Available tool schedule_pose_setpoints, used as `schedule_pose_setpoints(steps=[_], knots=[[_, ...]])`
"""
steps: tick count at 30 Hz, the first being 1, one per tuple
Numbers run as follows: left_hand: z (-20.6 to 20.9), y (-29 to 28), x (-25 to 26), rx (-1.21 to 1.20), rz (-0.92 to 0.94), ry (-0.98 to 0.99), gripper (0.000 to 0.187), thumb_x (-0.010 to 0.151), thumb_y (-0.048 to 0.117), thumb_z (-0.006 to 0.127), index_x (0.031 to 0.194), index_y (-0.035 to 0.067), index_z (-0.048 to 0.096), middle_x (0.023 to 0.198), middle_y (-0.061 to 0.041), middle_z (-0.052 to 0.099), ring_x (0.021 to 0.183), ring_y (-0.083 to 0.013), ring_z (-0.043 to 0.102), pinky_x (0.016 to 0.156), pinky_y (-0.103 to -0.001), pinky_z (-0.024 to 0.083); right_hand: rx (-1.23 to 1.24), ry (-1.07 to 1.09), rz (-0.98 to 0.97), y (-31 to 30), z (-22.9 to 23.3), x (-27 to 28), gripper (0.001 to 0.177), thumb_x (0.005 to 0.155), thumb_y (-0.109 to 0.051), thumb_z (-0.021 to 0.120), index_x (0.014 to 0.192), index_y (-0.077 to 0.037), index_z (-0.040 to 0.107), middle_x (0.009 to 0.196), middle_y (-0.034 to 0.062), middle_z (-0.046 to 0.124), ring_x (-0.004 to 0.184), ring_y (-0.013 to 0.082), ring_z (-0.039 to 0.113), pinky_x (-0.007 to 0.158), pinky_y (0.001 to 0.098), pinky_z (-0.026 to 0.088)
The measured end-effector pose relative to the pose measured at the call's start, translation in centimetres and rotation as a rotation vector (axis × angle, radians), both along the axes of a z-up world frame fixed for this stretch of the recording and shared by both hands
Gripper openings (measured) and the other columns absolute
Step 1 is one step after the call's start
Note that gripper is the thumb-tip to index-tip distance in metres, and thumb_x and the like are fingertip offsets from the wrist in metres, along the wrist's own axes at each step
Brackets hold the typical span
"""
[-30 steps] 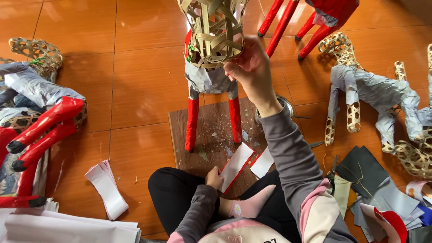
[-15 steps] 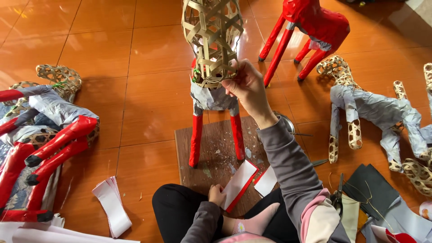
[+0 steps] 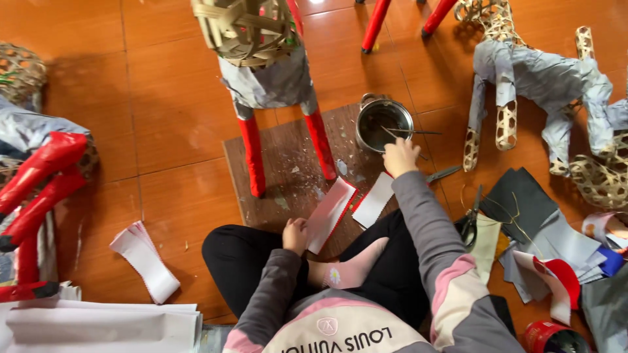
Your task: Decorating a wicker animal structure by applying red paper strips to its legs using glue and scissors
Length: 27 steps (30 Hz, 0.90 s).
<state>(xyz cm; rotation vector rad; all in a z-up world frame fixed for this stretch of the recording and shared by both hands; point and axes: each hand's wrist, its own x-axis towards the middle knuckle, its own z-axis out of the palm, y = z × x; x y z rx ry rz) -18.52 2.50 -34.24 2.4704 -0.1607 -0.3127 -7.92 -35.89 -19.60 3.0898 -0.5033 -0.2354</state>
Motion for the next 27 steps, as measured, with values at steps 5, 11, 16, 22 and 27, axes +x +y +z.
schedule_pose_setpoints(steps=[5, 11, 16, 22, 27], knots=[[0.7, 2.0, -0.4, -0.400, 0.223, 0.151, 0.023, 0.083, 0.021, 0.064, 0.105, 0.016, 0.068, 0.092, -0.012, 0.073, 0.093, -0.0293, 0.069, 0.079, -0.043, 0.054, -0.006, -0.083, -0.049, 0.2, 3.6, -2.2, 0.032, 0.096, -0.011, 0.048, 0.126, -0.019, 0.057, 0.112, 0.0171, 0.056, 0.105, 0.0363, 0.053, 0.081, 0.0540, 0.040], [4.2, 1.5, 0.3, -0.800, 0.644, 0.465, 0.037, 0.084, 0.018, 0.062, 0.116, 0.000, 0.060, 0.101, -0.025, 0.066, 0.087, -0.0311, 0.064, 0.067, -0.046, 0.056, 0.146, -0.094, 0.029, 0.6, 3.3, -2.7, 0.038, 0.093, -0.009, 0.050, 0.129, -0.016, 0.061, 0.111, 0.0151, 0.051, 0.104, 0.0343, 0.057, 0.073, 0.0493, 0.056], [2.2, 0.8, 0.9, -0.989, 0.791, 0.638, 0.047, 0.087, 0.016, 0.057, 0.128, -0.002, 0.048, 0.110, -0.027, 0.058, 0.080, -0.0381, 0.060, 0.059, -0.055, 0.059, 0.479, -0.263, -0.079, 4.1, 3.9, -6.3, 0.041, 0.088, -0.013, 0.047, 0.123, -0.016, 0.067, 0.097, 0.0251, 0.061, 0.097, 0.0461, 0.061, 0.084, 0.0547, 0.051], [-0.5, 0.2, 1.5, -1.041, 0.822, 0.796, 0.049, 0.081, 0.015, 0.057, 0.129, 0.007, 0.049, 0.103, -0.022, 0.061, 0.083, -0.0397, 0.064, 0.062, -0.064, 0.058, 1.607, -0.383, -0.573, 7.8, 6.8, -12.0, 0.045, 0.087, -0.006, 0.045, 0.131, 0.003, 0.048, 0.073, 0.0105, 0.057, 0.050, 0.0100, 0.052, 0.031, 0.0169, 0.032], [-6.5, -1.0, 1.9, -1.090, 0.780, 0.775, 0.064, 0.083, 0.026, 0.076, 0.131, -0.003, 0.047, 0.106, -0.025, 0.059, 0.094, -0.0337, 0.061, 0.071, -0.051, 0.056, 1.734, -0.144, -0.474, 10.3, 5.9, -17.1, 0.024, 0.097, -0.012, 0.045, 0.115, -0.005, 0.060, 0.075, 0.0152, 0.065, 0.051, 0.0164, 0.061, 0.032, 0.0161, 0.032]])
